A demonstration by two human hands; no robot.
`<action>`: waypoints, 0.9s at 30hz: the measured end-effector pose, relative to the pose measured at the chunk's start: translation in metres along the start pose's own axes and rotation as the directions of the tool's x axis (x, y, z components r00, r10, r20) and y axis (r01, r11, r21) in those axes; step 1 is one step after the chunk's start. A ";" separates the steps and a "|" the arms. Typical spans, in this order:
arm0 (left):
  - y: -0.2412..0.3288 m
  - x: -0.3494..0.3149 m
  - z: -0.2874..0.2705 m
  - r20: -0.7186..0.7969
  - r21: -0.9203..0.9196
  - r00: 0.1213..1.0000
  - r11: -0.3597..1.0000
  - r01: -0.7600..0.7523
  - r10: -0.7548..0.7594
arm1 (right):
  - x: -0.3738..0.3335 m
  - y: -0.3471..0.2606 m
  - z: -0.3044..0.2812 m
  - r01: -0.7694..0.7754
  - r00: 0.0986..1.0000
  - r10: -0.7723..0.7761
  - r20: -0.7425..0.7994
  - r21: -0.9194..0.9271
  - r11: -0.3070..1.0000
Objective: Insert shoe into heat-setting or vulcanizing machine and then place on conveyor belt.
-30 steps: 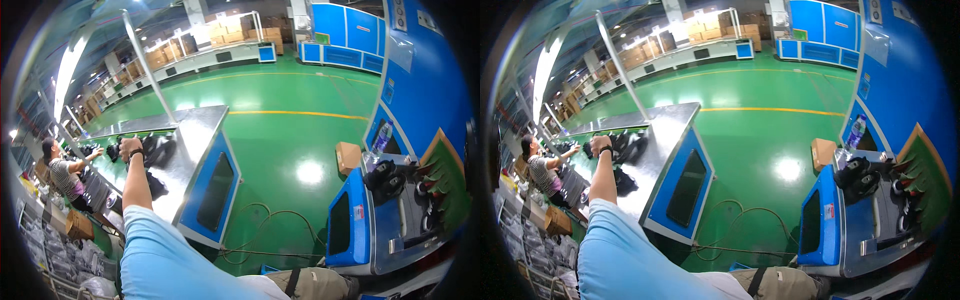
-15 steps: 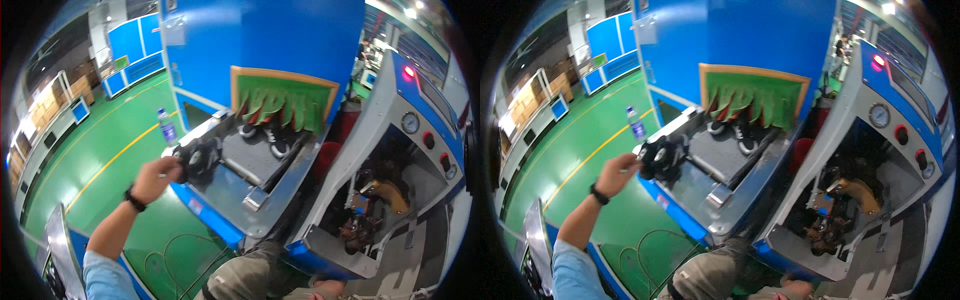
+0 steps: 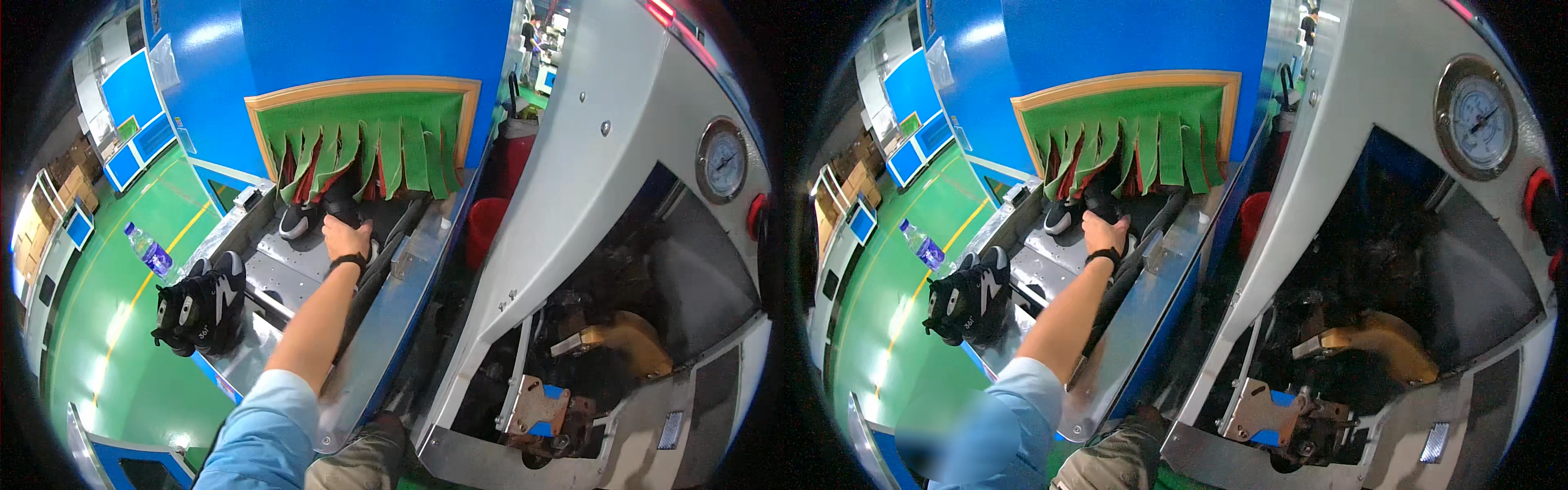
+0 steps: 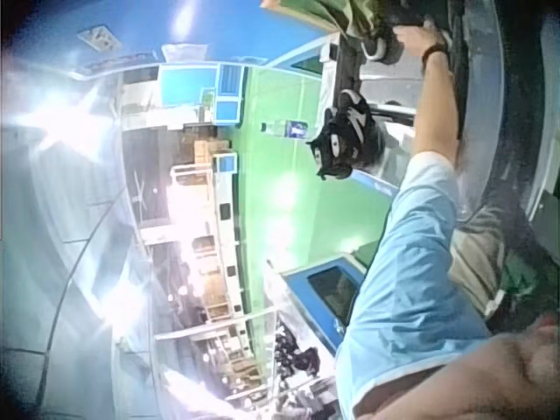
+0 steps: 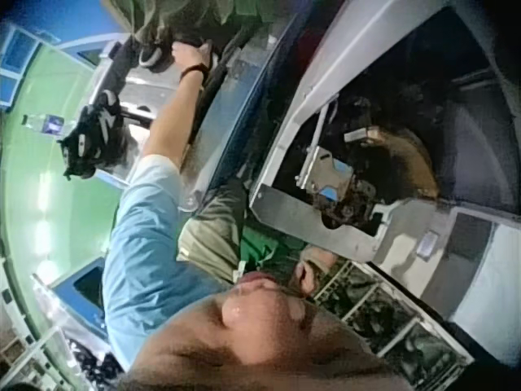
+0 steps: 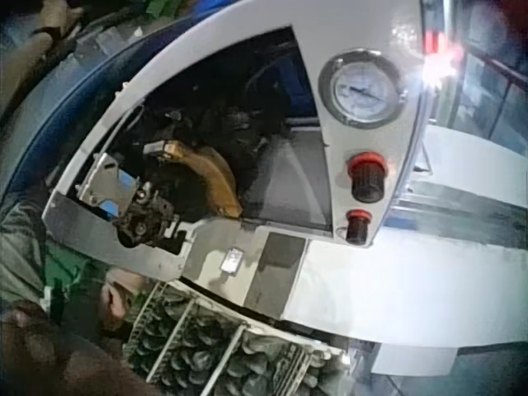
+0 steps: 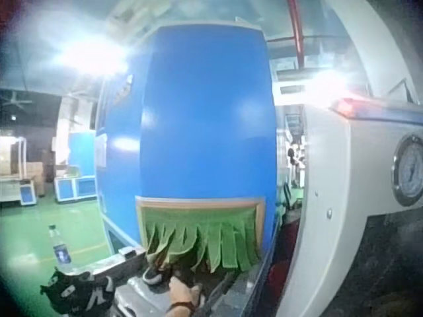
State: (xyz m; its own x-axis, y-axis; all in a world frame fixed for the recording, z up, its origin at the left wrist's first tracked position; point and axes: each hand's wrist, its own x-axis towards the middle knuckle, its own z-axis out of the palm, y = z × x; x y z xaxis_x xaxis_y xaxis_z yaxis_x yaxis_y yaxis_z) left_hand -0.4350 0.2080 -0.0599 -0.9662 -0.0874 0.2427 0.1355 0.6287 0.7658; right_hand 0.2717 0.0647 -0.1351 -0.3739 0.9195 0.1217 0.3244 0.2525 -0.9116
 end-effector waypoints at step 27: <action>-0.064 -0.407 -0.388 0.918 -0.150 -0.202 0.770 0.620 0.342 | -0.040 -0.227 0.006 0.029 0.985 -0.111 0.136 0.497 0.867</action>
State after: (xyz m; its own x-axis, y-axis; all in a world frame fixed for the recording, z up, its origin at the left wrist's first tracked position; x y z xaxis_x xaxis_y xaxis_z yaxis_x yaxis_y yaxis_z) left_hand 0.0350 -0.0961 0.0231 0.0397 0.9419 -0.3337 -0.4621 0.3134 0.8296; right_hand 0.2076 -0.0314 0.0649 -0.5220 0.8364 0.1673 -0.1610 0.0960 -0.9823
